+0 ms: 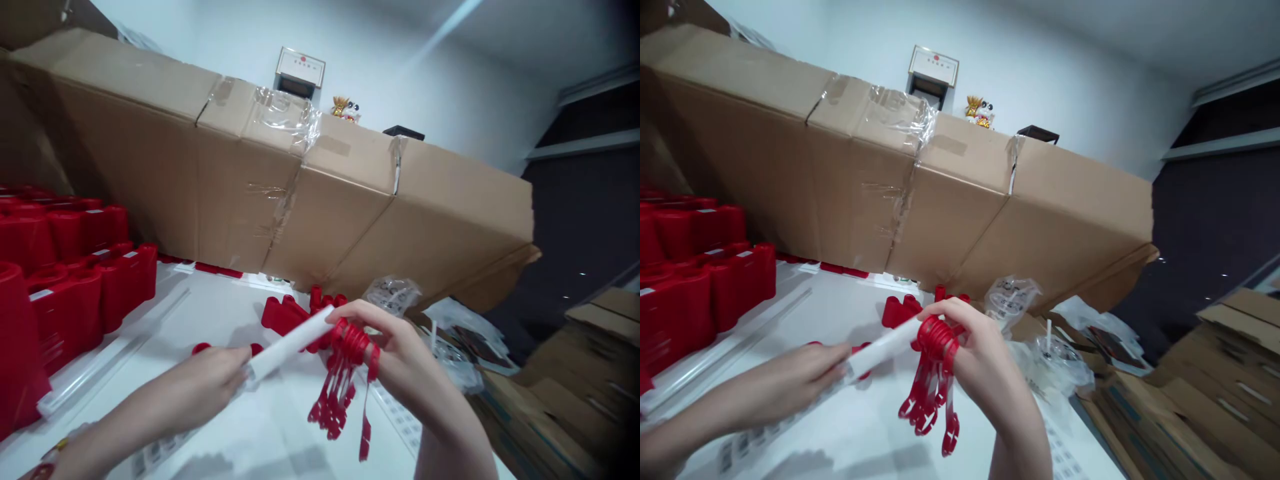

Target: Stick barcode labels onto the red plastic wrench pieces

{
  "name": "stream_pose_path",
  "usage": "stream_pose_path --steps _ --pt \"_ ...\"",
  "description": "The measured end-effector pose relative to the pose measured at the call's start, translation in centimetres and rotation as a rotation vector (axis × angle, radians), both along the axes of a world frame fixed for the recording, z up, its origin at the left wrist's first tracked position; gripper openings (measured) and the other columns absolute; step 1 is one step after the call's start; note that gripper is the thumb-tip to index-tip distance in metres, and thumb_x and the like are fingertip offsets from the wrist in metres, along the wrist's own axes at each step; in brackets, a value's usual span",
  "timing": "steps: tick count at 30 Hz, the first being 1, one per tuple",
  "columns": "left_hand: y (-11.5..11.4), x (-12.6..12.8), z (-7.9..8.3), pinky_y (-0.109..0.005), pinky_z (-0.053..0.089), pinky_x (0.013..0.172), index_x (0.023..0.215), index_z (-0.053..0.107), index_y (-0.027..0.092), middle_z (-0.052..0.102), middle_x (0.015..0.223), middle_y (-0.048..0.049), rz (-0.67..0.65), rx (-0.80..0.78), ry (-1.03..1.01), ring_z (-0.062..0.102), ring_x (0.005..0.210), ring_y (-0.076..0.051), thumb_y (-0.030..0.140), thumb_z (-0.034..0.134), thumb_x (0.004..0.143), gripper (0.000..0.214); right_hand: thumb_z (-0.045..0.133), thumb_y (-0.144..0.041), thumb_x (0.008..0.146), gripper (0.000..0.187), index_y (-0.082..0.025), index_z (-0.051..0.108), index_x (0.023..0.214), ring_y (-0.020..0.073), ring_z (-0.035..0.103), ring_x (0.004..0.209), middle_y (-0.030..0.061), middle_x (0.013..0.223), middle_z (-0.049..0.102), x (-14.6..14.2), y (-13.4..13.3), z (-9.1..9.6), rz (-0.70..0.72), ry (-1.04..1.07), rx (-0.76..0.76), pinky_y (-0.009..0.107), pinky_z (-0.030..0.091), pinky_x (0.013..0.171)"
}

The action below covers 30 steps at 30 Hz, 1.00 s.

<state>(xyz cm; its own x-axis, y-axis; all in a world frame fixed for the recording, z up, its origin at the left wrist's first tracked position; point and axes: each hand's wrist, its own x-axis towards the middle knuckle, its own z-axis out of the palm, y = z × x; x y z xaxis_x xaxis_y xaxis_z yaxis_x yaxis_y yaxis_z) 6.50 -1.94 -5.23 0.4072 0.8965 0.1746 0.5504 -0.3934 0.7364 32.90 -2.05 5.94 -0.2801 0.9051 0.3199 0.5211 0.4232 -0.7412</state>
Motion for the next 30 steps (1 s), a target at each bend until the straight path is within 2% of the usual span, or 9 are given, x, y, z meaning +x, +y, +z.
stream_pose_path --steps 3,6,11,15,18,21,25,27,30 --pt "0.5 2.1 -3.2 -0.037 0.046 0.069 0.081 0.064 0.023 0.071 0.084 -0.0082 -0.118 -0.128 0.172 0.067 0.079 -0.03 0.034 0.054 0.091 0.017 0.07 -0.028 0.088 0.008 -0.023 0.074 0.09 0.0217 0.068 0.08 0.005 0.09 0.075 1.2 -0.3 0.4 -0.039 0.006 -0.024 0.031 0.053 0.066" --pt "0.3 3.6 -4.2 -0.046 0.051 0.081 0.089 0.068 0.02 0.073 0.097 -0.0144 -0.153 -0.208 0.228 0.068 0.094 -0.038 0.038 0.066 0.082 0.019 0.07 -0.028 0.087 0.008 -0.022 0.073 0.091 0.0226 0.069 0.08 0.0059 0.092 0.075 1.4 -0.4 0.5 -0.013 0.044 -0.049 0.032 0.054 0.066" --pt "-1.5 4.1 -0.7 -0.048 0.042 0.112 0.136 0.051 0.034 0.053 0.15 -0.0075 -0.107 -0.275 -0.067 0.052 0.137 -0.03 0.064 0.036 0.101 0.049 0.062 -0.017 0.087 0.012 -0.02 0.073 0.091 0.0202 0.067 0.078 0.0033 0.086 0.074 -0.6 -0.2 -0.1 0.08 0.042 -0.054 0.03 0.052 0.066" --pt "-2.9 4.2 1.7 -0.053 0.034 0.119 0.142 0.049 0.04 0.049 0.156 -0.004 -0.112 -0.339 -0.282 0.04 0.146 -0.032 0.064 0.052 0.096 0.052 0.051 -0.007 0.084 0.024 -0.022 0.069 0.087 0.0153 0.061 0.066 -0.002 0.075 0.069 -2.8 -0.2 -1.0 0.128 -0.04 -0.059 0.026 0.045 0.058" --pt "-3.2 4.3 1.7 -0.054 0.037 0.118 0.141 0.055 0.036 0.056 0.15 -0.0067 -0.118 -0.324 -0.295 0.046 0.142 -0.035 0.05 0.065 0.092 0.052 0.048 -0.002 0.082 0.027 -0.023 0.066 0.087 0.0155 0.061 0.07 -0.0022 0.079 0.069 -4.0 -0.3 -1.5 0.179 -0.072 -0.041 0.027 0.044 0.061" --pt "-2.9 4.2 1.3 -0.047 0.047 0.11 0.133 0.061 0.034 0.066 0.135 -0.0056 -0.122 -0.239 -0.355 0.059 0.127 -0.03 0.039 0.059 0.097 0.037 0.046 -0.001 0.082 0.027 -0.022 0.063 0.083 0.0158 0.059 0.072 -0.002 0.079 0.066 -4.5 -0.3 -1.5 0.174 -0.104 -0.022 0.027 0.042 0.061" --pt "-2.5 3.4 1.0 -0.047 0.051 0.104 0.129 0.063 0.035 0.072 0.12 -0.0066 -0.069 -0.257 -0.304 0.061 0.123 -0.033 0.056 0.048 0.099 0.04 0.042 -0.005 0.089 0.026 -0.021 0.059 0.079 0.016 0.054 0.068 -0.0008 0.074 0.062 -4.6 -0.1 -1.3 0.138 -0.111 -0.061 0.028 0.039 0.059" --pt "-2.5 3.0 0.9 -0.053 0.045 0.111 0.143 0.054 0.036 0.068 0.133 -0.0088 -0.042 -0.306 -0.286 0.053 0.135 -0.036 0.065 0.043 0.098 0.055 0.042 -0.007 0.091 0.025 -0.021 0.058 0.079 0.016 0.054 0.069 0.0003 0.076 0.063 -4.8 0.0 -1.3 0.165 -0.073 -0.077 0.028 0.04 0.059" --pt "-2.6 2.6 0.9 -0.06 0.022 0.124 0.16 0.03 0.034 0.039 0.165 -0.0086 -0.006 -0.413 -0.297 0.027 0.154 -0.038 0.072 0.044 0.095 0.077 0.043 -0.009 0.09 0.021 -0.021 0.057 0.079 0.0141 0.053 0.064 -0.0004 0.075 0.061 -5.4 0.1 -1.6 0.182 0.043 -0.106 0.026 0.041 0.055"
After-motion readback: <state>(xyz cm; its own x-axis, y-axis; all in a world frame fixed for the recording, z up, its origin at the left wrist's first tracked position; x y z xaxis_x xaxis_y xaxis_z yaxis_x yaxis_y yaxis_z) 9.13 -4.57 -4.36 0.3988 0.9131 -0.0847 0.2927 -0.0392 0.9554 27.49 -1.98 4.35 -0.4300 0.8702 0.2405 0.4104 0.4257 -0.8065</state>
